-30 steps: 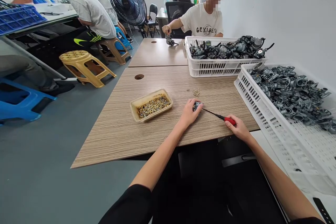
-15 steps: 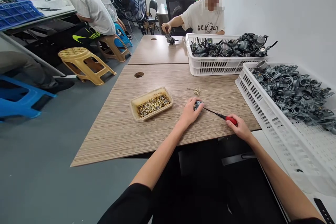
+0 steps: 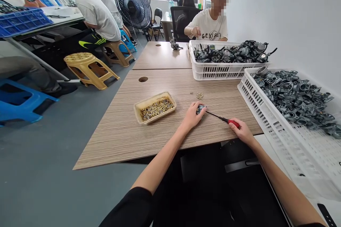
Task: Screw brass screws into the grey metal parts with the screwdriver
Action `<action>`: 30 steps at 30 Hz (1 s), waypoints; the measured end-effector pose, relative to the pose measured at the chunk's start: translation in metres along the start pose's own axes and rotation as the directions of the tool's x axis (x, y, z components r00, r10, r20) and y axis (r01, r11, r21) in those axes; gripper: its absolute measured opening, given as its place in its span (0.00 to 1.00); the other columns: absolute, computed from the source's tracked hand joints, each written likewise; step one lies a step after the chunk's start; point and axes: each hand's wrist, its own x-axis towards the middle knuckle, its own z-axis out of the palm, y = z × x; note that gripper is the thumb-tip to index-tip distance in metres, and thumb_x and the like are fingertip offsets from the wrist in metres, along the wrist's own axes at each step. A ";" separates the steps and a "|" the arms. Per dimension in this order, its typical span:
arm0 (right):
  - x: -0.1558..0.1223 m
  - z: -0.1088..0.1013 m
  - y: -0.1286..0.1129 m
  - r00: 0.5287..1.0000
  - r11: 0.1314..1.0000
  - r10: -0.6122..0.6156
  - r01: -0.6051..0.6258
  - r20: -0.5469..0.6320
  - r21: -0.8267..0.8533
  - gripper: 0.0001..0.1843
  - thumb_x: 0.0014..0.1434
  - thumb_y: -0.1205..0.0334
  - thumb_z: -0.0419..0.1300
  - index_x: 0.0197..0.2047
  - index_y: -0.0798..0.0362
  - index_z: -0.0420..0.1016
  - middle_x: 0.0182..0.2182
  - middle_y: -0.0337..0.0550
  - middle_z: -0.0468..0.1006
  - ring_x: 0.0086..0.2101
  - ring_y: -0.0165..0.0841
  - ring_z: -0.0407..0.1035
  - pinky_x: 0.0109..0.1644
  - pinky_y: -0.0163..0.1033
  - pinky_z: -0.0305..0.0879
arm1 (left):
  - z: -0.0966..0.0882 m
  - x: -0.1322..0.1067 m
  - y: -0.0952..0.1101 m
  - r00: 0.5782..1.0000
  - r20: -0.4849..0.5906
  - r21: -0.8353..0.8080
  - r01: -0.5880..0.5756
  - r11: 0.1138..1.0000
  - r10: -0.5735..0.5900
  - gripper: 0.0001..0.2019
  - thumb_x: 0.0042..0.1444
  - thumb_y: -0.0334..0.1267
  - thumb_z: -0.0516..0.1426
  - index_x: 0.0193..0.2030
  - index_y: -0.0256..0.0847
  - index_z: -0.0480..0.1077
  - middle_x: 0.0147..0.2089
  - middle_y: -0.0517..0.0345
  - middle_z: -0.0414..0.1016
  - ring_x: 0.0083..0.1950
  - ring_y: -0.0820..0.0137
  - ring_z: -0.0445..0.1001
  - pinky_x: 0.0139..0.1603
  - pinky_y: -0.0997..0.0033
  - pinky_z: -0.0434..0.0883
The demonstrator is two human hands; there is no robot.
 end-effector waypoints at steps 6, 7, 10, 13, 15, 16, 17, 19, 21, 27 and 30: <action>-0.001 -0.002 0.006 1.000 1.000 0.004 -0.004 -0.023 0.009 0.17 0.66 0.44 0.57 0.46 0.50 0.69 0.32 0.39 0.72 0.30 0.35 0.65 0.37 0.40 0.61 | 0.000 -0.001 -0.001 1.000 0.018 0.011 -0.012 1.000 0.012 0.12 0.69 0.47 0.54 0.51 0.45 0.71 0.52 0.52 0.74 0.55 0.64 0.74 0.59 0.63 0.71; -0.001 -0.002 0.007 1.000 1.000 0.008 -0.007 -0.030 0.009 0.17 0.65 0.44 0.58 0.46 0.49 0.68 0.30 0.37 0.70 0.29 0.34 0.62 0.35 0.39 0.60 | 0.000 -0.001 -0.002 1.000 0.018 0.011 -0.014 1.000 0.014 0.12 0.69 0.47 0.54 0.51 0.45 0.71 0.52 0.52 0.74 0.55 0.64 0.74 0.59 0.62 0.71; -0.002 -0.001 0.008 0.999 1.000 0.005 -0.004 -0.038 0.015 0.17 0.67 0.43 0.55 0.41 0.49 0.66 0.27 0.35 0.65 0.28 0.33 0.59 0.34 0.39 0.57 | -0.001 -0.001 -0.001 1.000 0.026 0.015 -0.018 1.000 0.017 0.12 0.69 0.47 0.54 0.52 0.44 0.71 0.52 0.52 0.74 0.55 0.63 0.74 0.59 0.62 0.71; -0.001 0.003 0.008 1.000 1.000 0.020 -0.020 -0.002 0.006 0.22 0.71 0.41 0.51 0.34 0.49 0.66 0.26 0.36 0.63 0.29 0.34 0.59 0.34 0.39 0.55 | -0.002 -0.002 0.002 0.996 0.077 0.020 -0.036 0.999 0.034 0.12 0.69 0.47 0.54 0.51 0.45 0.72 0.52 0.52 0.73 0.55 0.63 0.74 0.59 0.62 0.71; -0.001 0.005 0.009 0.999 1.000 0.030 -0.030 0.015 0.004 0.24 0.72 0.40 0.49 0.33 0.50 0.67 0.26 0.37 0.64 0.29 0.34 0.59 0.34 0.39 0.54 | -0.001 -0.002 0.005 0.993 0.111 0.018 -0.045 0.999 0.042 0.11 0.68 0.47 0.54 0.51 0.46 0.72 0.52 0.53 0.73 0.54 0.63 0.74 0.59 0.62 0.71; 0.000 0.005 0.009 0.999 0.999 0.031 -0.031 0.012 0.009 0.25 0.72 0.39 0.49 0.33 0.50 0.67 0.26 0.37 0.64 0.29 0.34 0.59 0.34 0.39 0.54 | 0.000 -0.002 0.006 0.993 0.115 0.016 -0.041 0.999 0.039 0.11 0.68 0.47 0.55 0.51 0.46 0.72 0.52 0.53 0.73 0.54 0.63 0.75 0.59 0.62 0.71; 0.000 0.005 0.009 1.000 0.999 0.030 -0.030 0.007 0.018 0.25 0.71 0.39 0.49 0.33 0.50 0.68 0.26 0.37 0.64 0.29 0.34 0.59 0.34 0.39 0.54 | 0.001 -0.002 0.007 0.994 0.109 0.012 -0.031 0.999 0.030 0.11 0.68 0.46 0.55 0.50 0.46 0.72 0.51 0.53 0.73 0.54 0.63 0.75 0.59 0.62 0.72; 0.000 0.004 0.009 1.000 0.999 0.027 -0.027 0.002 0.040 0.26 0.71 0.37 0.50 0.33 0.50 0.68 0.26 0.37 0.64 0.28 0.33 0.58 0.34 0.39 0.54 | 0.003 -0.002 0.008 0.997 0.082 -0.003 -0.004 1.000 0.005 0.11 0.68 0.46 0.54 0.50 0.46 0.72 0.51 0.53 0.74 0.54 0.63 0.75 0.59 0.61 0.72; 0.000 0.002 0.009 0.999 0.997 0.032 -0.032 -0.006 0.066 0.26 0.70 0.36 0.51 0.32 0.50 0.68 0.25 0.36 0.63 0.28 0.33 0.57 0.33 0.39 0.54 | 0.003 0.000 0.007 0.998 0.060 -0.026 0.014 1.000 -0.012 0.11 0.69 0.46 0.54 0.49 0.45 0.73 0.50 0.53 0.75 0.54 0.63 0.75 0.59 0.61 0.71; -0.001 0.004 0.012 0.995 0.984 0.076 -0.066 -0.059 0.163 0.28 0.67 0.32 0.52 0.33 0.49 0.68 0.20 0.33 0.57 0.23 0.32 0.54 0.26 0.37 0.51 | 0.002 0.002 0.004 0.999 0.018 -0.056 0.036 0.998 -0.035 0.12 0.70 0.46 0.52 0.47 0.45 0.74 0.49 0.53 0.78 0.53 0.64 0.75 0.59 0.62 0.71; -0.002 0.005 0.014 0.994 0.981 0.083 -0.068 -0.073 0.183 0.29 0.66 0.30 0.53 0.33 0.49 0.68 0.19 0.33 0.56 0.22 0.31 0.54 0.24 0.37 0.51 | 0.002 0.001 0.004 0.999 0.005 -0.067 0.035 0.997 -0.034 0.13 0.70 0.47 0.51 0.46 0.44 0.74 0.48 0.54 0.78 0.53 0.64 0.76 0.58 0.61 0.72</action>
